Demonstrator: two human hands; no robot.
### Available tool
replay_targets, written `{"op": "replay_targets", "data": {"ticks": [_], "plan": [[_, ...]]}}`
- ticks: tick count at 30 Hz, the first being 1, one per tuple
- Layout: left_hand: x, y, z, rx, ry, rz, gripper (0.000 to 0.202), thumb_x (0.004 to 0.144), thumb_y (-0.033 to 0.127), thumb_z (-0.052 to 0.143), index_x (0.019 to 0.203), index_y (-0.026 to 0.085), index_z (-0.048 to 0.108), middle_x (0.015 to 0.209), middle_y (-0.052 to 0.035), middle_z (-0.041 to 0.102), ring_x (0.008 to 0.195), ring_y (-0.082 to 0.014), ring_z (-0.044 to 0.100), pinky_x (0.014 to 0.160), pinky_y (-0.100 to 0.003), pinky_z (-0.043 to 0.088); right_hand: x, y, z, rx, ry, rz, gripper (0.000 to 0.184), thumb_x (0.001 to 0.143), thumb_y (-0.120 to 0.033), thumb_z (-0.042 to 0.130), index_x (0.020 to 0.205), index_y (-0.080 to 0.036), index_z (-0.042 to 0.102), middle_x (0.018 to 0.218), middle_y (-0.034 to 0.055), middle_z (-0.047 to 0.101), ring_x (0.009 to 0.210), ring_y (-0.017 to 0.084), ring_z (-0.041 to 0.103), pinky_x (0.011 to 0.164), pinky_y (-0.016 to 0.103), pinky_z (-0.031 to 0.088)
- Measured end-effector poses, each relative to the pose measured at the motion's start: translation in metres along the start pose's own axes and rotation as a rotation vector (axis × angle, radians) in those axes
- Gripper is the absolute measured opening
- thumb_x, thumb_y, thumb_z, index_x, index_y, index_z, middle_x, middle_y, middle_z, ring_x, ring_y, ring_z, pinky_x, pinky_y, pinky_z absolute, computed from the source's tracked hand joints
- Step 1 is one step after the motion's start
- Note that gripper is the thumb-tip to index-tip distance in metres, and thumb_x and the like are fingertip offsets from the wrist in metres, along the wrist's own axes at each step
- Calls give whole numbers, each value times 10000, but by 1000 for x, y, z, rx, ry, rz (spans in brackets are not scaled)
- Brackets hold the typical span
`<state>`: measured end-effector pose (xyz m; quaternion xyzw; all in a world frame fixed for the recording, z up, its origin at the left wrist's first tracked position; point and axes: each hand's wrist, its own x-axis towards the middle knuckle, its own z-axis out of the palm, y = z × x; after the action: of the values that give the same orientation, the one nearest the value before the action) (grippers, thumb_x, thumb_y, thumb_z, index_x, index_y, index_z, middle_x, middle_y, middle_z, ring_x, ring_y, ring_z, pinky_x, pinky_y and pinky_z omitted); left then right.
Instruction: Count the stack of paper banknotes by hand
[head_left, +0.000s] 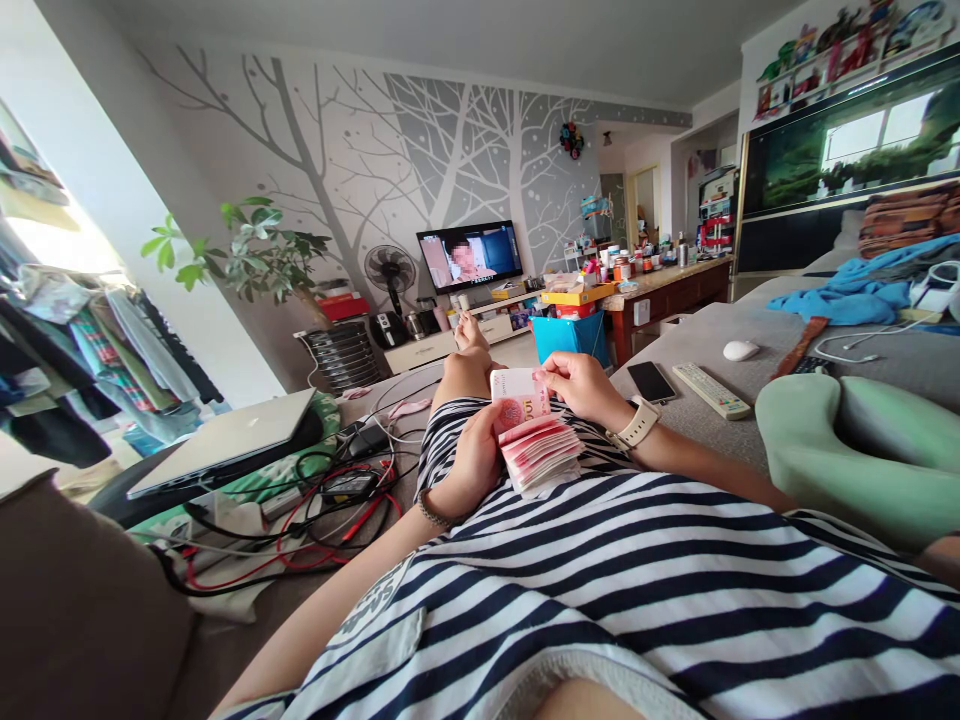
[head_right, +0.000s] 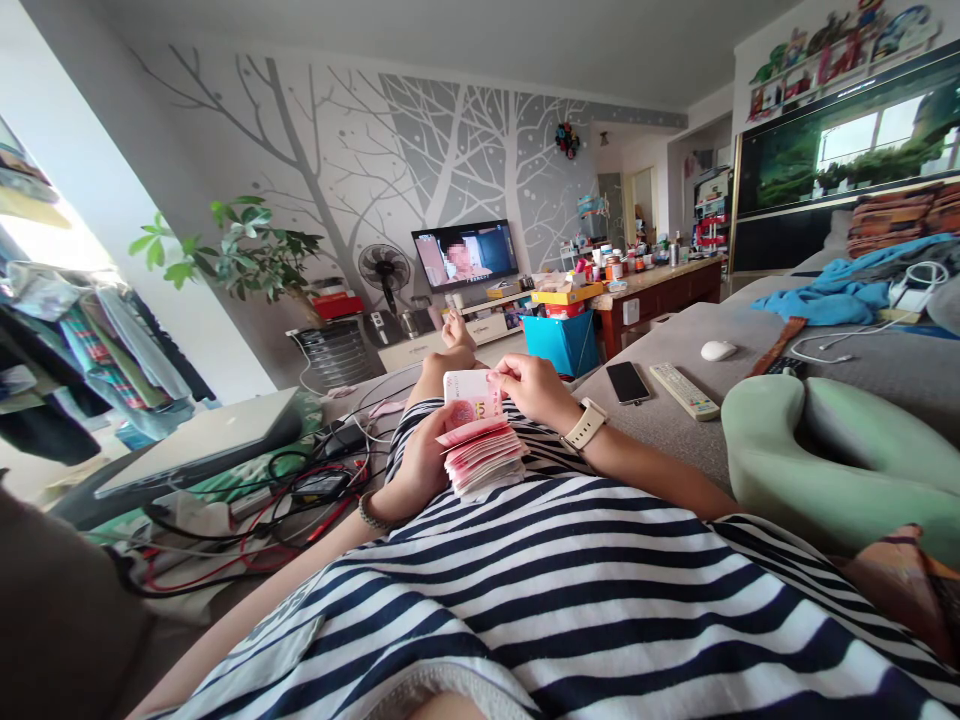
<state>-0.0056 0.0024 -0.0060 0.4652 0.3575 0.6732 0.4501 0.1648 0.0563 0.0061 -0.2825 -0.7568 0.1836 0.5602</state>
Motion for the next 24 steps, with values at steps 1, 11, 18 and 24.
{"op": "replay_targets", "data": {"ticks": [1, 11, 18, 24], "plan": [[0, 0, 1, -40, -24, -18, 172, 688, 272, 692, 595, 148, 618, 606, -1, 579, 562, -110, 485, 553, -235, 404, 0, 0, 0, -12, 3, -8, 314, 866, -443, 546, 719, -166, 575, 638, 11, 612, 550, 112, 508, 554, 232, 366], [-2, 3, 6, -245, -142, -153, 370, 741, 536, 658, 734, 166, 661, 661, -50, 645, 650, -198, 610, 638, -319, 491, -5, -13, -5, -50, -42, -51, 371, 905, -452, 488, 700, -161, 589, 572, -1, 549, 560, 126, 492, 589, 246, 369], [2, 13, 7, -247, -21, -65, 321, 833, 434, 583, 654, 170, 614, 607, -22, 620, 551, -144, 555, 607, -283, 492, 0, -16, -26, 30, -441, -297, 367, 964, -435, 393, 920, -163, 635, 871, 50, 650, 835, 171, 595, 809, 297, 453], [9, 26, 0, -218, -155, -212, 511, 921, 491, 375, 948, 74, 669, 918, -144, 713, 834, -220, 673, 777, -343, 534, 1, -6, -15, -138, -448, -598, 279, 954, -343, 460, 1115, -188, 627, 1230, 107, 580, 1192, 193, 502, 1030, 371, 387]]}}
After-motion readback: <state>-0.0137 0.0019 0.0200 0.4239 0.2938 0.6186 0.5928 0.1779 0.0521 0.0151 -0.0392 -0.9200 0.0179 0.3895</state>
